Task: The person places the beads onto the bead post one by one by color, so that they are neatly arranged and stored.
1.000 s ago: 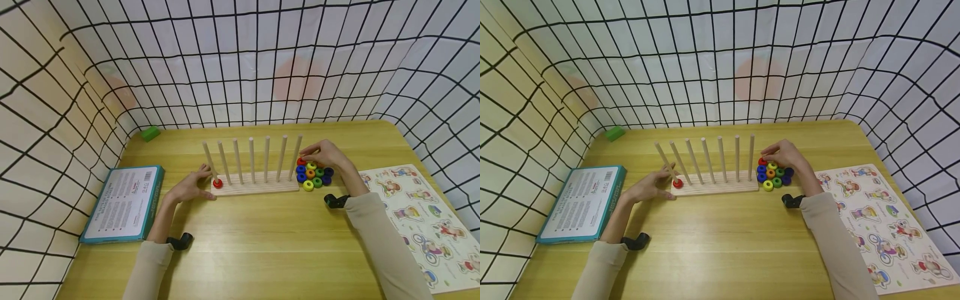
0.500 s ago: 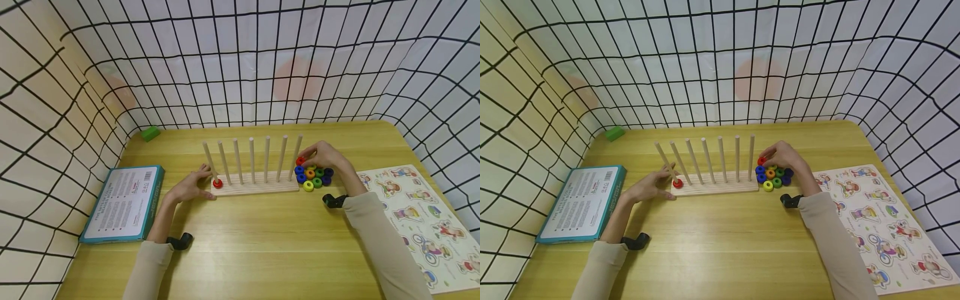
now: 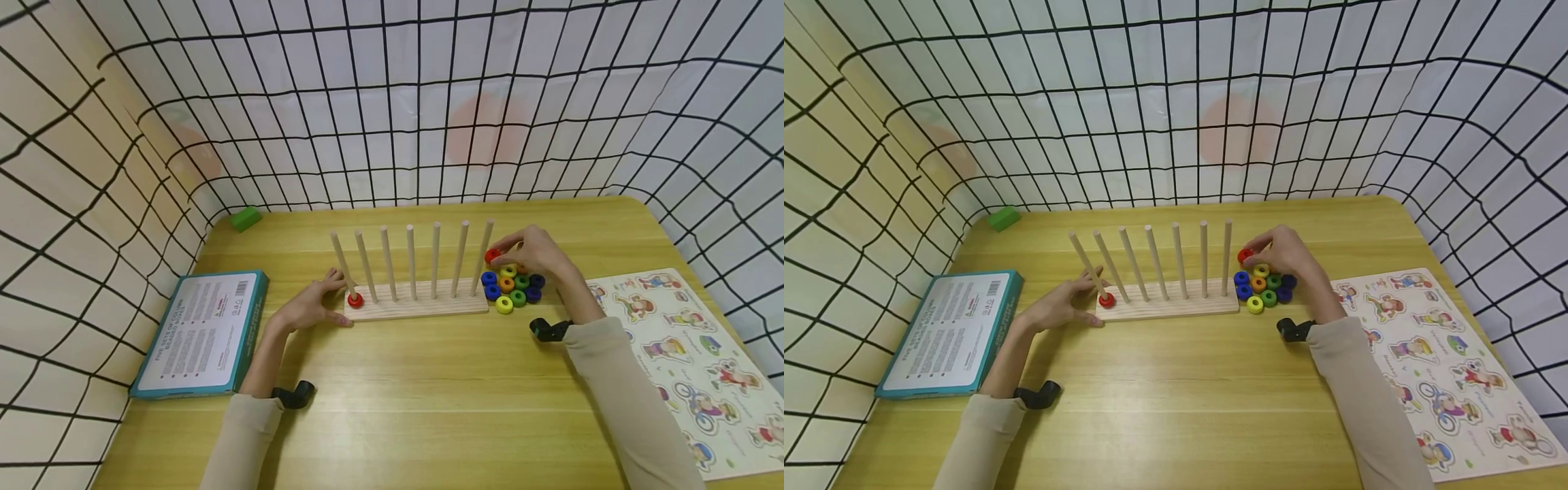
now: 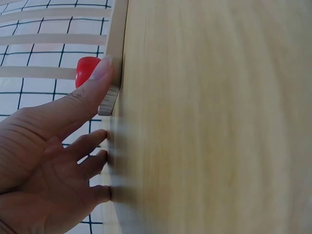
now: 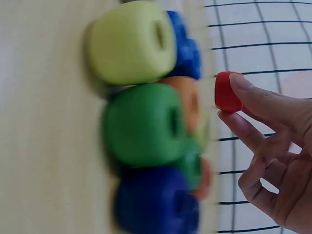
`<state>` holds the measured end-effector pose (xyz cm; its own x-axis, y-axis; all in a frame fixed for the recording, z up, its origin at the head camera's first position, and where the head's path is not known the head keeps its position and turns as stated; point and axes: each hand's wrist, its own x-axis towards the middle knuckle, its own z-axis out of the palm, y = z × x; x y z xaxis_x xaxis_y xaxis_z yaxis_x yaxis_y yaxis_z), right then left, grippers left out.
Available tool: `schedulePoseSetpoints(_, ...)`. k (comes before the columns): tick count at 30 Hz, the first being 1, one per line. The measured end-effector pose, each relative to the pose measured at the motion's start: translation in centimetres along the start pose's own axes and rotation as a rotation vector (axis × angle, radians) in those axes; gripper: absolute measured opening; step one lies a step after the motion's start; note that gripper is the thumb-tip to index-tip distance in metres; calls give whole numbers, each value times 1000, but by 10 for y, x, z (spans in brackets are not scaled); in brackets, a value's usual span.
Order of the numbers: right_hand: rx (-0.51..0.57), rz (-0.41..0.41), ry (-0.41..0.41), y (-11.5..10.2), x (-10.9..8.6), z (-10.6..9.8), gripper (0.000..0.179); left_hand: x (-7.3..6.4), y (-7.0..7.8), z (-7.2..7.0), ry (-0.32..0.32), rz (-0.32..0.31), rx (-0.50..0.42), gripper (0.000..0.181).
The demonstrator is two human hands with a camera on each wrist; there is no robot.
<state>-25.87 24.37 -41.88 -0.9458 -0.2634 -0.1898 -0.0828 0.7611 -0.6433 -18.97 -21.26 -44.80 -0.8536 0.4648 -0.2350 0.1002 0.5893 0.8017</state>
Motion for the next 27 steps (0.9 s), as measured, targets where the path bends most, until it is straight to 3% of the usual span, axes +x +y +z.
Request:
schedulePoseSetpoints(13, 29, -100, 99, -56, -25, -50, 32, -1, -1, 0, -3, 15, -2, 82)
schedulePoseSetpoints(22, -37, -228, 150, -127, -34, -87, 34, -2, 1, -2, -3, 5, -12, 81)
schedulePoseSetpoints(27, -63, -344, 135, -171, -35, -88, 31, -1, 0, -1, -7, 5, -9, 81)
